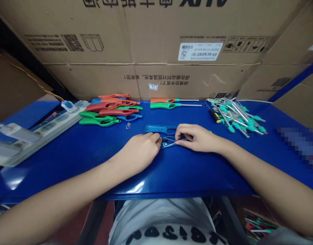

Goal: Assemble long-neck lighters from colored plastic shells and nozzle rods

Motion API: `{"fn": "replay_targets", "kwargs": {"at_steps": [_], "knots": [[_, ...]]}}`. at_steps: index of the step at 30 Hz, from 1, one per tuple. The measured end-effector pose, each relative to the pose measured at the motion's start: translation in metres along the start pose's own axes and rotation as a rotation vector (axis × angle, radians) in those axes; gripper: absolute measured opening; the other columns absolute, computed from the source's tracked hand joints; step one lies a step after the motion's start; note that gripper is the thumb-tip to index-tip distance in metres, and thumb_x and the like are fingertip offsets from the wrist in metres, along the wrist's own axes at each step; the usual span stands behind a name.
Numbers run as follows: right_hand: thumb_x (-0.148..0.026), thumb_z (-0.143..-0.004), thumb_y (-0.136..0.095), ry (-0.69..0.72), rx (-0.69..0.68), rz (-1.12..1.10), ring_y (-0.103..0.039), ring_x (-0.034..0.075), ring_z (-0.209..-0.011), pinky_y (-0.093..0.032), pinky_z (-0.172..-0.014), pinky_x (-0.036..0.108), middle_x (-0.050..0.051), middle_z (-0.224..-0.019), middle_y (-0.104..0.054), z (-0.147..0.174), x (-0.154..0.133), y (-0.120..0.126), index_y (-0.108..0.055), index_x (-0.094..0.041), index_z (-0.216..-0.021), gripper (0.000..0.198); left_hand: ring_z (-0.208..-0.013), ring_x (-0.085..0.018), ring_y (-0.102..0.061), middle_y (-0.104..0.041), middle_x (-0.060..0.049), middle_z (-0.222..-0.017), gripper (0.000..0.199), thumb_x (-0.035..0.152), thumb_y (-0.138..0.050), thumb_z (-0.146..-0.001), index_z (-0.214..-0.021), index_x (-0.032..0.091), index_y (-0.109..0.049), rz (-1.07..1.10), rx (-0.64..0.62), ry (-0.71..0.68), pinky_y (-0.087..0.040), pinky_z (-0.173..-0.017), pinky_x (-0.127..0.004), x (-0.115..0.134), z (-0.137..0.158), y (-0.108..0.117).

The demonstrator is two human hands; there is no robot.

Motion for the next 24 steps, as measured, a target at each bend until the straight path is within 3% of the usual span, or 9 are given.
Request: {"fn": "replay_targets", "kwargs": {"at_steps": [5, 9, 14, 19, 24], "knots": [[-0.029, -0.091, -0.066, 0.007, 0.009, -0.001, -0.044, 0.01, -0.062, -0.038, -0.059, 0.025, 0.001, -0.087, -0.06, 0.001, -0.001, 0.001, -0.065, -0.019, -0.09, 0.01, -0.091, -0.027, -0.062, -0.062, -0.013, -0.098, 0.025, 0.025, -0.051, -0.099, -0.109, 0.011, -0.07, 0.037, -0.01, 0.067, -0.051, -0.073, -0.035, -0.006, 0.004, 0.004], [-0.032, -0.091, -0.067, 0.031, -0.009, -0.012, -0.044, 0.01, -0.062, -0.038, -0.059, 0.024, 0.002, -0.088, -0.06, 0.002, -0.006, 0.002, -0.064, -0.018, -0.09, 0.014, -0.096, -0.027, -0.062, -0.063, -0.013, -0.106, 0.028, 0.023, -0.056, -0.097, -0.119, 0.013, -0.07, 0.203, 0.008, 0.102, -0.053, -0.083, -0.038, -0.014, 0.004, 0.002], [-0.033, -0.1, -0.054, 0.053, -0.003, 0.006, -0.055, 0.014, -0.075, -0.044, -0.072, 0.028, 0.005, -0.088, -0.061, 0.001, -0.009, 0.005, -0.064, -0.017, -0.084, 0.024, -0.105, -0.028, -0.064, -0.065, -0.012, -0.11, 0.034, 0.022, -0.06, -0.096, -0.129, 0.015, -0.064, 0.41, 0.024, 0.145, -0.053, -0.092, -0.04, -0.022, 0.001, -0.006], [-0.033, -0.094, -0.063, 0.033, -0.001, 0.052, -0.055, 0.014, -0.073, -0.042, -0.067, 0.027, 0.004, -0.089, -0.063, 0.002, -0.005, 0.006, -0.065, -0.018, -0.09, 0.015, -0.108, -0.027, -0.059, -0.061, -0.01, -0.113, 0.034, 0.017, -0.057, -0.096, -0.13, 0.02, -0.058, 0.478, 0.051, 0.107, -0.051, -0.094, -0.043, -0.017, 0.0, -0.003], [-0.026, -0.091, -0.066, 0.039, -0.043, 0.065, -0.053, 0.012, -0.071, -0.042, -0.065, 0.025, 0.004, -0.097, -0.065, 0.005, -0.006, 0.004, -0.067, -0.019, -0.099, 0.011, -0.105, -0.026, -0.056, -0.057, -0.01, -0.111, 0.029, 0.013, -0.05, -0.099, -0.124, 0.021, -0.063, 0.499, 0.047, 0.049, -0.05, -0.095, -0.042, -0.01, 0.0, -0.003]]}}
Point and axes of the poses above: each hand's wrist, its own z-axis away from the middle knuckle, its own y-axis out of the back of the hand, x = y × z, the point moved 10 cm from there along -z, towards the middle knuckle
